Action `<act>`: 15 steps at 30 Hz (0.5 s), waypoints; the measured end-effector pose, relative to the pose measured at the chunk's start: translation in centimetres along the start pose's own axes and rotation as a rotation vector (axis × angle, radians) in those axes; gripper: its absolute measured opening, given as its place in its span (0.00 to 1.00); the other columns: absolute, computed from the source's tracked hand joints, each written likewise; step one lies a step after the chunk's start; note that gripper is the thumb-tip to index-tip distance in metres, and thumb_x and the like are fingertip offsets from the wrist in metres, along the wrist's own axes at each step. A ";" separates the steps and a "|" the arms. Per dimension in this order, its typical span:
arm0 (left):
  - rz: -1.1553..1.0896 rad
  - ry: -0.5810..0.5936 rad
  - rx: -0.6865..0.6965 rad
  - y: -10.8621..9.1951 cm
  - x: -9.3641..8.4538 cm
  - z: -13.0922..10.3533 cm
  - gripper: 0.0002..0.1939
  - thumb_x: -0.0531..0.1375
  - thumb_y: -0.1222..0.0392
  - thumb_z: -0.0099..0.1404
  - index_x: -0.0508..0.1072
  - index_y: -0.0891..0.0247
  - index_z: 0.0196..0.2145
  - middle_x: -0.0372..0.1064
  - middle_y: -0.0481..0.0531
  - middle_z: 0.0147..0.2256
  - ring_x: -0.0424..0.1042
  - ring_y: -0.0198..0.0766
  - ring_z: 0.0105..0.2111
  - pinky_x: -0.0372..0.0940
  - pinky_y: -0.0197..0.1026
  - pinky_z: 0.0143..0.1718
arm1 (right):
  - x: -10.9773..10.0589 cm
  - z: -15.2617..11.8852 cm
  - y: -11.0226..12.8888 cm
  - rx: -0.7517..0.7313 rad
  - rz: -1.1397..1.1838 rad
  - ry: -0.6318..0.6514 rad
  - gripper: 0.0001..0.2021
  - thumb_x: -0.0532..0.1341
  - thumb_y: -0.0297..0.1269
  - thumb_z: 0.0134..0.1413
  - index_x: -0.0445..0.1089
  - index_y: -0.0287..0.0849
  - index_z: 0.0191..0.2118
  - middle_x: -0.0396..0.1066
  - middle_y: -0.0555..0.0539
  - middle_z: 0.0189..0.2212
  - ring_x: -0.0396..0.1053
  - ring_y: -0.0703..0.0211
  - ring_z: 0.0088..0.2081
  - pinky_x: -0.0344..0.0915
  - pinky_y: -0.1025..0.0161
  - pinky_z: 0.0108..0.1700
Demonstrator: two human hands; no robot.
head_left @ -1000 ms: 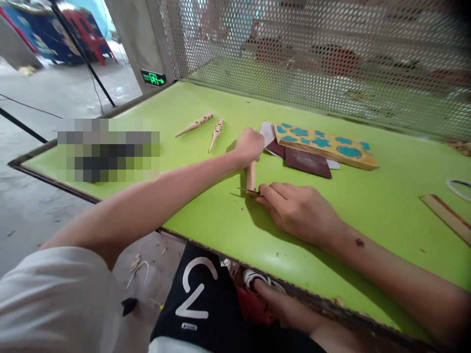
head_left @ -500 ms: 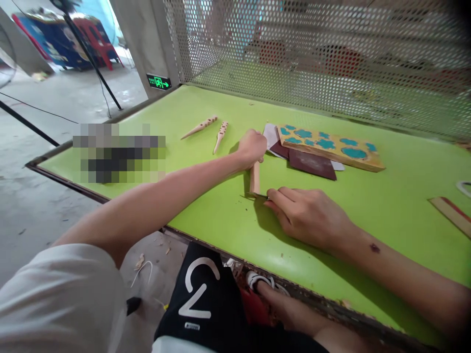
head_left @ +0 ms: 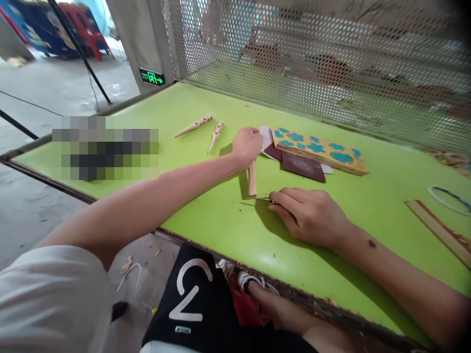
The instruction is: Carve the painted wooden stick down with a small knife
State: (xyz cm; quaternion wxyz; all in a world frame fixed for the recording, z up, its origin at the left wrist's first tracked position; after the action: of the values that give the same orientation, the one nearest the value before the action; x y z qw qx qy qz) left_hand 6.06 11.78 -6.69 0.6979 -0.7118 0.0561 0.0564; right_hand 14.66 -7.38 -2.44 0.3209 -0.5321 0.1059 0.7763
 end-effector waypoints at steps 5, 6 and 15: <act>0.190 0.000 0.169 -1.7 0.2 -0.2 0.08 0.53 0.67 0.63 0.71 0.61 0.29 0.67 0.53 0.28 0.60 0.35 0.26 0.53 0.38 0.28 | 0.1 0.5 0.3 -0.011 -0.014 0.007 0.12 0.55 0.35 0.68 0.75 0.37 0.38 0.74 0.46 0.29 0.65 0.61 0.28 0.51 0.60 0.30; 0.187 0.005 0.173 -1.6 0.2 -0.3 0.08 0.55 0.67 0.62 0.73 0.61 0.32 0.69 0.54 0.30 0.62 0.36 0.28 0.54 0.37 0.29 | 0.1 0.6 0.3 -0.007 -0.016 0.010 0.13 0.54 0.35 0.69 0.75 0.37 0.38 0.74 0.46 0.29 0.65 0.61 0.28 0.51 0.60 0.30; 0.405 0.019 0.136 -0.6 0.9 -0.5 0.19 0.60 0.66 0.58 0.75 0.63 0.48 0.76 0.59 0.41 0.72 0.42 0.36 0.63 0.40 0.35 | 0.3 1.6 1.2 -0.049 -0.022 0.013 0.14 0.53 0.35 0.70 0.75 0.37 0.38 0.73 0.46 0.28 0.62 0.61 0.27 0.49 0.60 0.29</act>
State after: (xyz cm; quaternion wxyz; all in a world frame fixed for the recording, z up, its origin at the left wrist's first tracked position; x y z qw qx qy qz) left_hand 7.03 11.32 -6.20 0.7182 -0.6377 0.2082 0.1850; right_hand 12.63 -7.41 -2.30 0.3155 -0.5459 0.0833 0.7717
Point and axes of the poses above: each hand's wrist, its own z-axis towards the middle knuckle, its own x-axis out of the palm, y = z × x, the point moved 10 cm from there along z, towards the middle knuckle
